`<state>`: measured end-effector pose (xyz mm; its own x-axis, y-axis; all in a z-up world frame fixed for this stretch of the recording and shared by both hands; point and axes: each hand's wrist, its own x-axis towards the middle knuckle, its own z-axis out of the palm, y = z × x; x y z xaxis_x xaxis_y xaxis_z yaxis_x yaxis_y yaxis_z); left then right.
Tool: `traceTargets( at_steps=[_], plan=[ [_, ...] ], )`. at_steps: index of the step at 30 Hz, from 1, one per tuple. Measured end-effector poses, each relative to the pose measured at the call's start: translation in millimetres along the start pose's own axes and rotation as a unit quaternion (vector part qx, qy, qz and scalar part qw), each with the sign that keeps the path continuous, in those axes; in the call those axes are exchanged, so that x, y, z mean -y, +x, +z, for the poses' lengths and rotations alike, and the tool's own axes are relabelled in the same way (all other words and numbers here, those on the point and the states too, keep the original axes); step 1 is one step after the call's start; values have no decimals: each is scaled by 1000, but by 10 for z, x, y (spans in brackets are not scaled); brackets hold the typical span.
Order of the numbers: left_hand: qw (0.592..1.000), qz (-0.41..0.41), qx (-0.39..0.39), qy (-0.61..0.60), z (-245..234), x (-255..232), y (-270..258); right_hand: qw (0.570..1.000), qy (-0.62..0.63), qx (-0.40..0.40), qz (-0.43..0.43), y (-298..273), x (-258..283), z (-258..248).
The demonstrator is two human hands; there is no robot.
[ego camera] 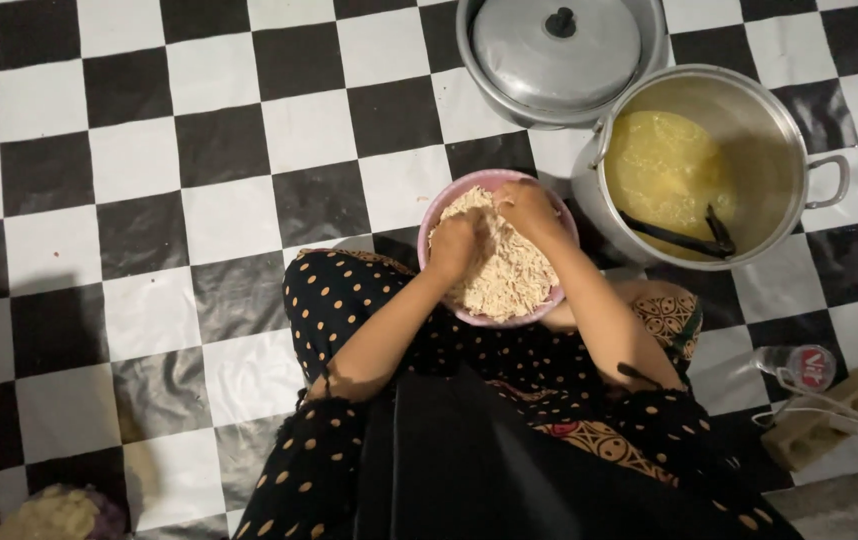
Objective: A person sitting on the floor is manually shredding cooked food material in a bowl.
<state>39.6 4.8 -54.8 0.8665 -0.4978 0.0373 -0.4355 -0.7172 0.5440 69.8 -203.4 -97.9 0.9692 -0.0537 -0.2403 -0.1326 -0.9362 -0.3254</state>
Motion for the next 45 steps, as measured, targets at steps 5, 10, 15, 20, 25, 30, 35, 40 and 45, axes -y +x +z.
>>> traceTargets(
  at_steps=[5,10,15,20,25,30,35,40,45],
  plan=[
    [994,-13,-91,60,-15,-15,375,993,107,38,20,-639,639,-1078],
    [991,-94,-30,-93,61,-43,358,989,138,31,31,-722,629,-1119],
    [977,-132,-10,-169,-537,-524,125,987,154,8,46,-748,600,-1013],
    [998,50,28,17,-550,-746,-229,983,179,9,36,-764,597,-1083],
    [991,86,-6,102,33,-303,-229,995,93,-28,-13,-863,222,-588],
    [988,15,36,148,-159,-270,-48,989,138,-40,33,-1195,-124,40],
    [970,-55,105,-212,-935,-932,-228,953,254,-151,58,-1212,44,88],
    [964,-125,100,-214,-395,-516,-111,935,293,-178,95,-1459,244,-382],
    [994,40,-31,100,402,59,657,978,169,-121,-3,-1572,421,-550]
  ],
)
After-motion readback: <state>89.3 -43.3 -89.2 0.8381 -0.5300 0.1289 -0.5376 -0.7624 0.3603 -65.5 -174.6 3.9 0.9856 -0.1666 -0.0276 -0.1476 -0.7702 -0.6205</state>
